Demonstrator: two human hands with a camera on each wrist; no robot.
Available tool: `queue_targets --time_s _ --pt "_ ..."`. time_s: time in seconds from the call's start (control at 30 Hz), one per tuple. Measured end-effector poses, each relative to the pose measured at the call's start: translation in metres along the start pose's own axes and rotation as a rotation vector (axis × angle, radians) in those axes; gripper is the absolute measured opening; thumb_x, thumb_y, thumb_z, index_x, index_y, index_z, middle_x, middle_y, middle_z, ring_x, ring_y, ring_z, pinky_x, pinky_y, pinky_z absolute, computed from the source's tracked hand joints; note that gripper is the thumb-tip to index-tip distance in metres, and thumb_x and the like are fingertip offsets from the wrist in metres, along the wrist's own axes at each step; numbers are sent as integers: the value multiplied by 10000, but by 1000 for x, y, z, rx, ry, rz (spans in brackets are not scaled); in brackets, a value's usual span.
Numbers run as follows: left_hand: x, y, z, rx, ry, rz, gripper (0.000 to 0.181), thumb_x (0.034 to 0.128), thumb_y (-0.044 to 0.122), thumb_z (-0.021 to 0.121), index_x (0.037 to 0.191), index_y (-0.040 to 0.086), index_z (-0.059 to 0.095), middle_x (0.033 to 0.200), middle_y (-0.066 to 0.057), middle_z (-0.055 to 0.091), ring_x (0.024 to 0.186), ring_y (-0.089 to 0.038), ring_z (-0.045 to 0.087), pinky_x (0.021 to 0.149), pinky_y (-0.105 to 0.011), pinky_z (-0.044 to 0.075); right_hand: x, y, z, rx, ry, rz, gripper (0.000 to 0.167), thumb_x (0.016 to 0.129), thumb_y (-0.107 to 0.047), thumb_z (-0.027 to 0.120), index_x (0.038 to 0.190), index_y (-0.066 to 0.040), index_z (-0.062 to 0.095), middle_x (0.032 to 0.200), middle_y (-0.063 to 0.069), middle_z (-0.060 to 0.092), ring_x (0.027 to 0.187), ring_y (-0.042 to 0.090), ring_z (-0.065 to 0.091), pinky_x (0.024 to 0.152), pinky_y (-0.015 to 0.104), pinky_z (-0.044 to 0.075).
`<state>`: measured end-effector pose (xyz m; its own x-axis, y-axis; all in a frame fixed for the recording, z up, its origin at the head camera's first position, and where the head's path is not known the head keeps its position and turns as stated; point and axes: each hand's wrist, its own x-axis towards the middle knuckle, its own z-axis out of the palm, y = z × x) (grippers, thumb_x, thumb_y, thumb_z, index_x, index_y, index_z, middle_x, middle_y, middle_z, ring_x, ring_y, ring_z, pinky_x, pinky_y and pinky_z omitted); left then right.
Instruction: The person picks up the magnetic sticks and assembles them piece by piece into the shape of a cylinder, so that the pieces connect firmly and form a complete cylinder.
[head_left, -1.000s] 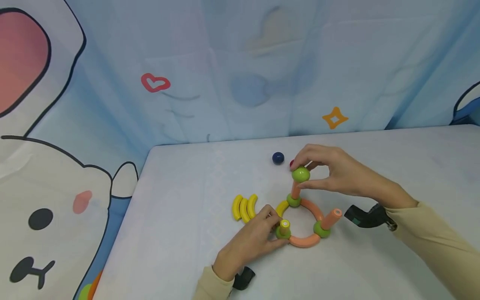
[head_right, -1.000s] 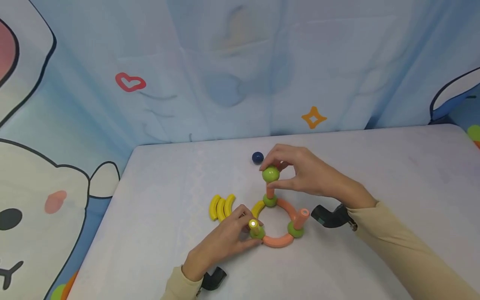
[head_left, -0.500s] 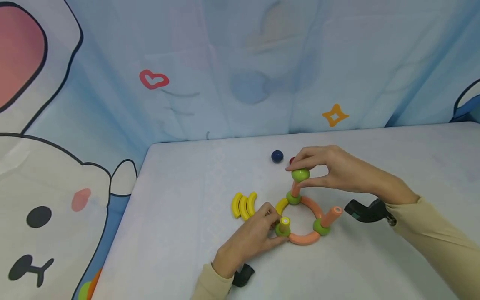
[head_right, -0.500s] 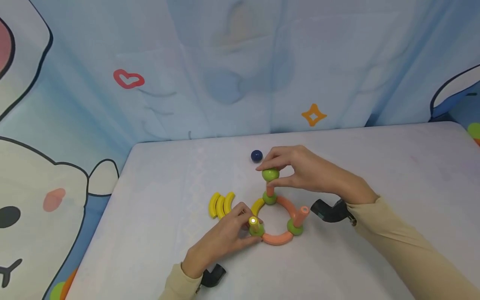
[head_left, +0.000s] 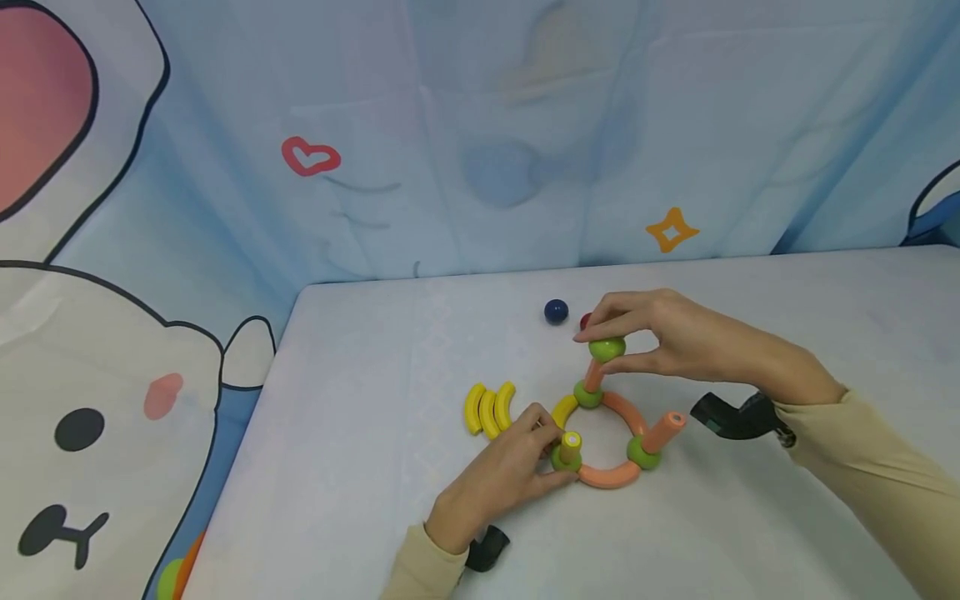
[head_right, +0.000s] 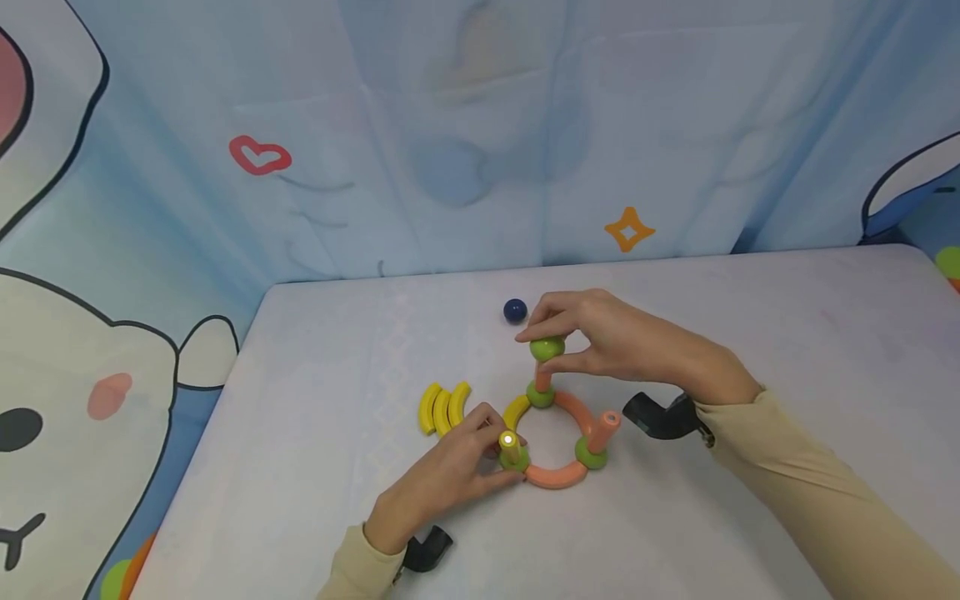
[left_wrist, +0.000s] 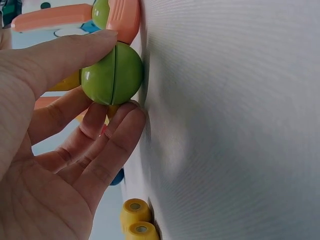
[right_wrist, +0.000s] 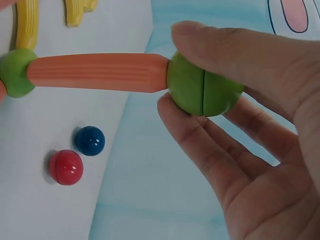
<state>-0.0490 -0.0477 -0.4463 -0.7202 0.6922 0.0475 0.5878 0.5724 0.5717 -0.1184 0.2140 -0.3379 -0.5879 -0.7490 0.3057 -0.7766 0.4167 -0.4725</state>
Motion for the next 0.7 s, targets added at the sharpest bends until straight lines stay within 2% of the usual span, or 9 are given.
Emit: queue_targets --time_s 0.2,0.4,0.7 --pt "0 1 0 1 -4 0 303 927 237 833 1135 42 730 1125 -20 556 872 -30 471 770 -88 426 -1 -1 -2 -9 -15 21 483 771 -53 924 1226 -137 785 1136 -144 651 982 59 665 813 291 604" --pt "0 0 0 4 -8 3 302 933 239 826 1137 42 725 1137 -22 556 875 -28 469 766 -87 424 -3 1 1 -12 20 22 480 758 -47 931 1202 -155 782 1114 -125 663 956 40 654 792 309 610" --pt "-1 1 -1 -2 -10 -10 310 928 245 833 1142 45 732 1129 -16 556 872 -29 469 767 -88 423 -3 3 5 14 39 19 497 749 -37 935 1201 -161 770 1122 -113 678 943 38 661 769 268 612"
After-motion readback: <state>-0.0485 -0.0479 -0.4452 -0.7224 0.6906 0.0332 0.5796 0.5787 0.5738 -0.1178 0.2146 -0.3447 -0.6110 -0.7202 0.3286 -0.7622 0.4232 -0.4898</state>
